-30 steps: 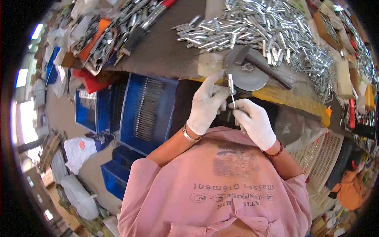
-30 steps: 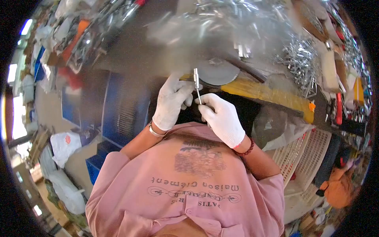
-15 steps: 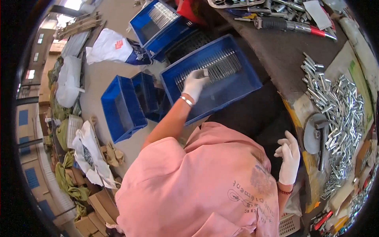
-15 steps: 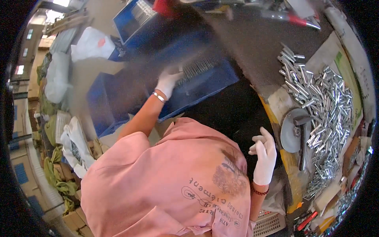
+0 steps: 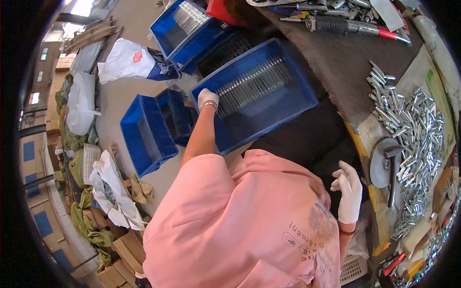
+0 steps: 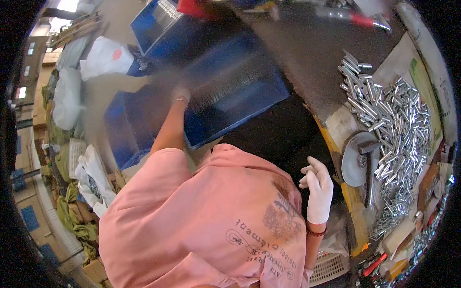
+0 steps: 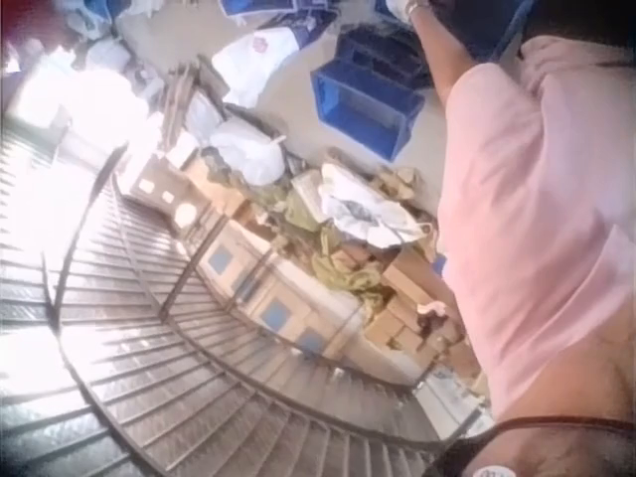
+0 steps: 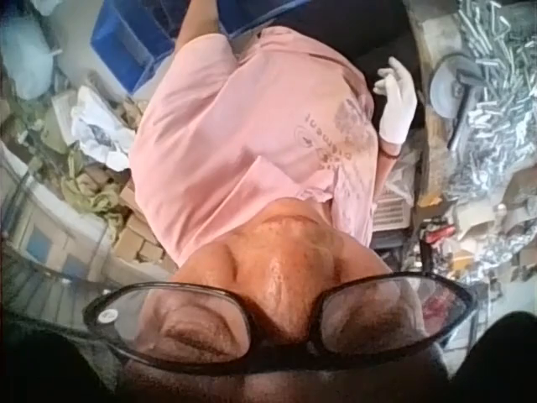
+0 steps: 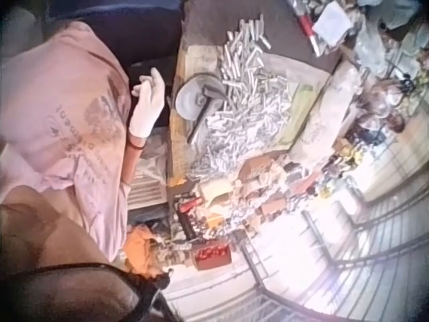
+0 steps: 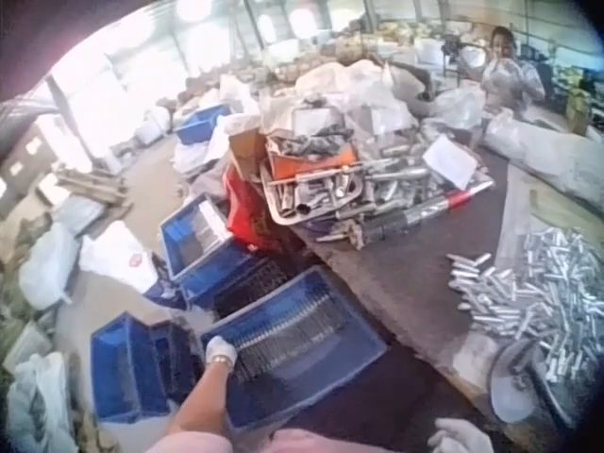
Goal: Sorting and measuring small metal pins using a circular metal gauge at a manufacturing workstation.
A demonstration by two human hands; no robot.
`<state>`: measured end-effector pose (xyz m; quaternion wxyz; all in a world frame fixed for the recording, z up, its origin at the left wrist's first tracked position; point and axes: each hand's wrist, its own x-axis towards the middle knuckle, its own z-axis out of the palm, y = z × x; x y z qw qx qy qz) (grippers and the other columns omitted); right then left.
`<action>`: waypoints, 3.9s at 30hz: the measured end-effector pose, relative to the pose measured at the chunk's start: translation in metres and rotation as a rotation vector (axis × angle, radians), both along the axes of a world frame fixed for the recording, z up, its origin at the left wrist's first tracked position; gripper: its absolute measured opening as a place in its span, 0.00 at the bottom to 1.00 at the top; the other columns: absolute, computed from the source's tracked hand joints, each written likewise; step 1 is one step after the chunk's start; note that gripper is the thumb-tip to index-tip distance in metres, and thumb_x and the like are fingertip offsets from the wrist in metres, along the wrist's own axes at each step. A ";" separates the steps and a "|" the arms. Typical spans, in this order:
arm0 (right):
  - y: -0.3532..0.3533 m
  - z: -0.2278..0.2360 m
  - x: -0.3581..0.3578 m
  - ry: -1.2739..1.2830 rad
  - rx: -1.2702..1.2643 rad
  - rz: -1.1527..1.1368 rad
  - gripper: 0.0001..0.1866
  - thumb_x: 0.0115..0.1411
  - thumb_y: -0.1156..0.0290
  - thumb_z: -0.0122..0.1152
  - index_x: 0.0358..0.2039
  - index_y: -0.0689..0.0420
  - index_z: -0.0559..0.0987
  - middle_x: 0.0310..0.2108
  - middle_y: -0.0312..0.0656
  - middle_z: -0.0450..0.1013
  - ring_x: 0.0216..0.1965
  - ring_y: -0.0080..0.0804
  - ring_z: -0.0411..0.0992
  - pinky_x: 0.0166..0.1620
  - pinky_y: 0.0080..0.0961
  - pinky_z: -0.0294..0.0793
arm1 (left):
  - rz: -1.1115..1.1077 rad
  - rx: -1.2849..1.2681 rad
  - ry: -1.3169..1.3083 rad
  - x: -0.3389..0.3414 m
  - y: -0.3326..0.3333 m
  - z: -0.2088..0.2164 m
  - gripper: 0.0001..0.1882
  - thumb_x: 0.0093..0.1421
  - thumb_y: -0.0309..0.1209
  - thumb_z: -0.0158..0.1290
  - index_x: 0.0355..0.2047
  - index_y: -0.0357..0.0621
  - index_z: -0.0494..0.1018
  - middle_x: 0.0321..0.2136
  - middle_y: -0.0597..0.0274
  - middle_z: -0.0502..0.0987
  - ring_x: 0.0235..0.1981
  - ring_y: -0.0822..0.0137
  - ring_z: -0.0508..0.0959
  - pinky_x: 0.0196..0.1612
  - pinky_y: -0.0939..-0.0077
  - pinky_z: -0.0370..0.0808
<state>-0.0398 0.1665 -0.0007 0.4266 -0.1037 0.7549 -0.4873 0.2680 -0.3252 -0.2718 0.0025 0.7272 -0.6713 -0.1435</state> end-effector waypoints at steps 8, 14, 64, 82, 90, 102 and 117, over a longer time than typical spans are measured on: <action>-0.002 -0.010 -0.006 -0.157 -0.091 0.021 0.20 0.74 0.70 0.55 0.62 0.60 0.79 0.43 0.39 0.81 0.36 0.22 0.76 0.43 0.22 0.79 | -0.219 0.218 -0.253 0.038 -0.014 0.028 0.15 0.67 0.28 0.54 0.47 0.33 0.84 0.50 0.36 0.84 0.57 0.38 0.83 0.54 0.52 0.80; 0.015 -0.012 -0.004 -0.008 -0.089 0.009 0.19 0.71 0.70 0.60 0.60 0.60 0.81 0.40 0.42 0.82 0.35 0.24 0.78 0.43 0.26 0.80 | -0.392 -0.134 -0.136 -0.052 0.004 0.102 0.12 0.68 0.33 0.55 0.47 0.46 0.85 0.46 0.43 0.86 0.49 0.39 0.85 0.52 0.52 0.80; 0.061 0.016 -0.060 1.231 0.190 -0.025 0.02 0.61 0.72 0.64 0.33 0.50 0.83 0.33 0.39 0.74 0.37 0.42 0.80 0.39 0.40 0.81 | -1.841 0.205 0.819 -0.357 0.296 0.291 0.05 0.55 0.28 0.67 0.33 0.47 0.85 0.33 0.58 0.82 0.38 0.52 0.82 0.44 0.59 0.78; 0.054 0.013 -0.073 1.242 0.207 0.073 0.02 0.62 0.72 0.65 0.33 0.49 0.84 0.33 0.38 0.73 0.36 0.40 0.79 0.39 0.36 0.80 | -1.840 0.039 0.912 -0.345 0.309 0.273 0.07 0.55 0.26 0.68 0.36 0.48 0.85 0.33 0.57 0.80 0.37 0.51 0.81 0.41 0.59 0.77; 0.087 0.022 -0.077 1.289 0.252 -0.203 0.06 0.58 0.70 0.72 0.37 0.49 0.86 0.34 0.38 0.78 0.36 0.40 0.80 0.40 0.33 0.81 | -1.801 0.020 0.930 -0.341 0.309 0.276 0.07 0.55 0.25 0.68 0.35 0.46 0.84 0.32 0.57 0.79 0.37 0.51 0.80 0.41 0.59 0.77; 0.141 -0.001 -0.123 1.403 0.559 -0.241 0.02 0.59 0.70 0.71 0.33 0.48 0.84 0.34 0.36 0.76 0.37 0.39 0.81 0.39 0.35 0.81 | -1.800 0.016 0.980 -0.341 0.312 0.274 0.09 0.53 0.25 0.69 0.35 0.47 0.83 0.32 0.58 0.79 0.36 0.51 0.81 0.40 0.59 0.77; 0.037 0.023 -0.073 1.211 0.020 -0.128 0.08 0.54 0.77 0.74 0.32 0.52 0.82 0.33 0.40 0.77 0.32 0.43 0.79 0.36 0.34 0.78 | -1.778 0.041 0.981 -0.341 0.307 0.253 0.08 0.55 0.26 0.66 0.35 0.52 0.82 0.33 0.61 0.78 0.38 0.52 0.80 0.40 0.59 0.77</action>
